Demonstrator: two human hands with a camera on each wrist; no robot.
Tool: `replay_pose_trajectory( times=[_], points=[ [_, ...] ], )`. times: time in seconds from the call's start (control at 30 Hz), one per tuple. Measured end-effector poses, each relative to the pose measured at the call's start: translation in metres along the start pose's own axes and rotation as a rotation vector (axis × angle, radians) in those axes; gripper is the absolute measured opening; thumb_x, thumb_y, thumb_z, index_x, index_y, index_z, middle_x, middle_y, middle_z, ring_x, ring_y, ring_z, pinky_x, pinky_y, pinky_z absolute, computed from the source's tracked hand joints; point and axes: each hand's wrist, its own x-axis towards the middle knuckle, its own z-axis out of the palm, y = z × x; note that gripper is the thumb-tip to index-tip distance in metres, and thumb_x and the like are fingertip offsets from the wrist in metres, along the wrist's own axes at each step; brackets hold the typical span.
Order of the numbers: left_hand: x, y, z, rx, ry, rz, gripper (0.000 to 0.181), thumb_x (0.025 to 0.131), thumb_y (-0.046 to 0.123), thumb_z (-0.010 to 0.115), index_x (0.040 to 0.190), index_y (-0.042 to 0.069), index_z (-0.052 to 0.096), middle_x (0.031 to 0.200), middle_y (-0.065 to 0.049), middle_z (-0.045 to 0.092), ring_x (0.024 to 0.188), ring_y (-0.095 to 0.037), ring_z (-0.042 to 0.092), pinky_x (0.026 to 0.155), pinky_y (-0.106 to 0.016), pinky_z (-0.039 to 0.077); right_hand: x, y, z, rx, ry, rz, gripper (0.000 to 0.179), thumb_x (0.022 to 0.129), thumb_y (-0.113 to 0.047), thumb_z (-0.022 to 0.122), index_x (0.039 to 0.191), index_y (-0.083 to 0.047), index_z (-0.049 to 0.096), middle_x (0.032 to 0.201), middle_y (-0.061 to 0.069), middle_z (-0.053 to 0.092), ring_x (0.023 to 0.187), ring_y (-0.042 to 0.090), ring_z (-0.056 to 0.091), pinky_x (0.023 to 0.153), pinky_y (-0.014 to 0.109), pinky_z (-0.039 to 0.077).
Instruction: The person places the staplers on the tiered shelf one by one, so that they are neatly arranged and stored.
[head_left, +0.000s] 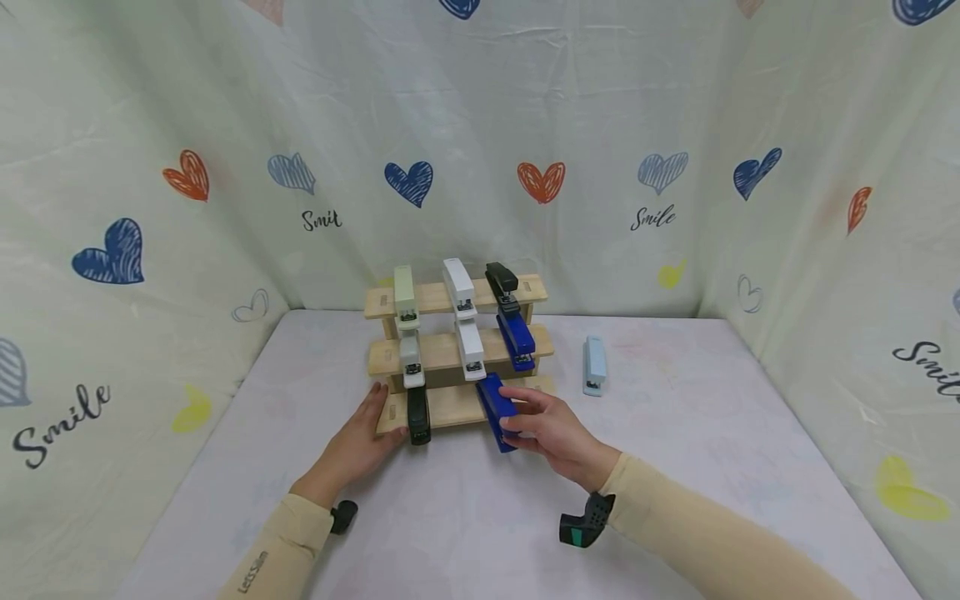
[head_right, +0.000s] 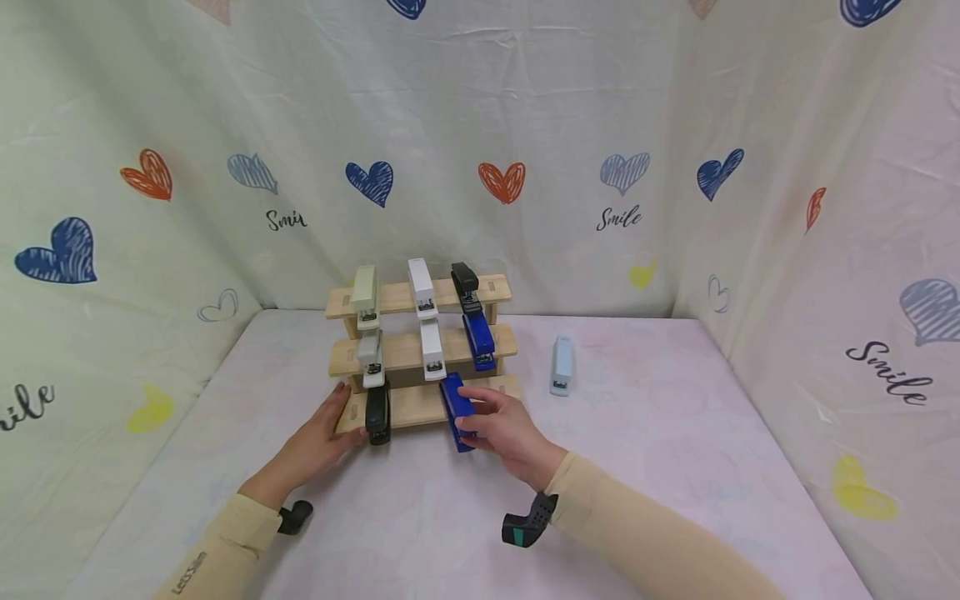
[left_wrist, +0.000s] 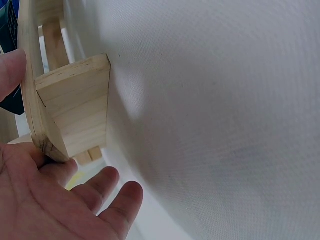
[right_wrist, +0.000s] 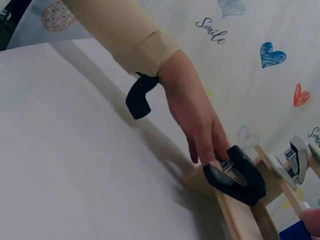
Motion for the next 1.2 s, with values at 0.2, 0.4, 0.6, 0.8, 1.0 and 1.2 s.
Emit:
replay_pose_trajectory(
  times=[0.2, 0.4, 0.6, 0.8, 1.0, 1.2],
  points=[
    [0.002, -0.002, 0.002, -0.003, -0.003, -0.005, 0.084, 0.100, 0.040, 0.058, 0.158, -0.003, 0.014, 0.163, -0.023, 0.010, 0.146, -0.044, 0.017, 0.113, -0.059, 0.024, 0.005, 0.000, 0.010, 0.017, 0.018, -0.010, 0.050, 0.093, 0.004, 0.065, 0.141, -0.007, 0.056, 0.142, 0.023, 0.044, 0.118, 0.036, 0.056, 0.094, 0.046, 0.052],
    [0.001, -0.003, 0.001, -0.013, -0.012, -0.008, 0.085, 0.100, 0.039, 0.058, 0.158, -0.003, 0.012, 0.163, -0.023, 0.009, 0.147, -0.043, 0.015, 0.114, -0.058, 0.022, 0.010, 0.000, 0.021, 0.038, 0.027, -0.009, 0.050, 0.092, 0.004, 0.066, 0.140, -0.006, 0.057, 0.137, 0.022, 0.045, 0.114, 0.034, 0.057, 0.093, 0.044, 0.053],
    [0.002, -0.003, 0.001, -0.011, -0.008, -0.004, 0.084, 0.100, 0.038, 0.058, 0.158, -0.003, 0.011, 0.164, -0.022, 0.008, 0.147, -0.042, 0.014, 0.115, -0.058, 0.021, 0.013, 0.003, 0.030, 0.052, 0.054, -0.021, 0.050, 0.090, 0.006, 0.067, 0.138, -0.005, 0.058, 0.128, 0.021, 0.050, 0.105, 0.029, 0.060, 0.091, 0.043, 0.054],
    [0.002, -0.004, 0.001, -0.013, -0.007, 0.000, 0.085, 0.100, 0.038, 0.058, 0.158, -0.003, 0.011, 0.164, -0.022, 0.008, 0.148, -0.042, 0.014, 0.115, -0.057, 0.021, 0.018, 0.006, 0.034, 0.044, 0.074, -0.011, 0.050, 0.090, 0.005, 0.068, 0.138, -0.008, 0.059, 0.129, 0.020, 0.051, 0.106, 0.029, 0.059, 0.091, 0.043, 0.054],
    [0.002, -0.005, 0.001, -0.013, -0.008, 0.001, 0.085, 0.100, 0.039, 0.058, 0.158, -0.003, 0.011, 0.164, -0.022, 0.008, 0.148, -0.041, 0.014, 0.115, -0.057, 0.021, 0.021, 0.006, 0.037, 0.037, 0.081, -0.017, 0.051, 0.090, 0.004, 0.069, 0.138, -0.008, 0.059, 0.130, 0.020, 0.051, 0.108, 0.030, 0.059, 0.092, 0.044, 0.054],
    [0.004, -0.005, 0.002, -0.010, -0.005, -0.009, 0.085, 0.100, 0.039, 0.059, 0.158, -0.002, 0.012, 0.164, -0.021, 0.008, 0.147, -0.042, 0.015, 0.114, -0.058, 0.022, 0.023, 0.007, 0.040, 0.031, 0.099, -0.027, 0.051, 0.089, 0.005, 0.069, 0.137, -0.008, 0.059, 0.125, 0.020, 0.052, 0.104, 0.029, 0.060, 0.090, 0.043, 0.055]
  ],
)
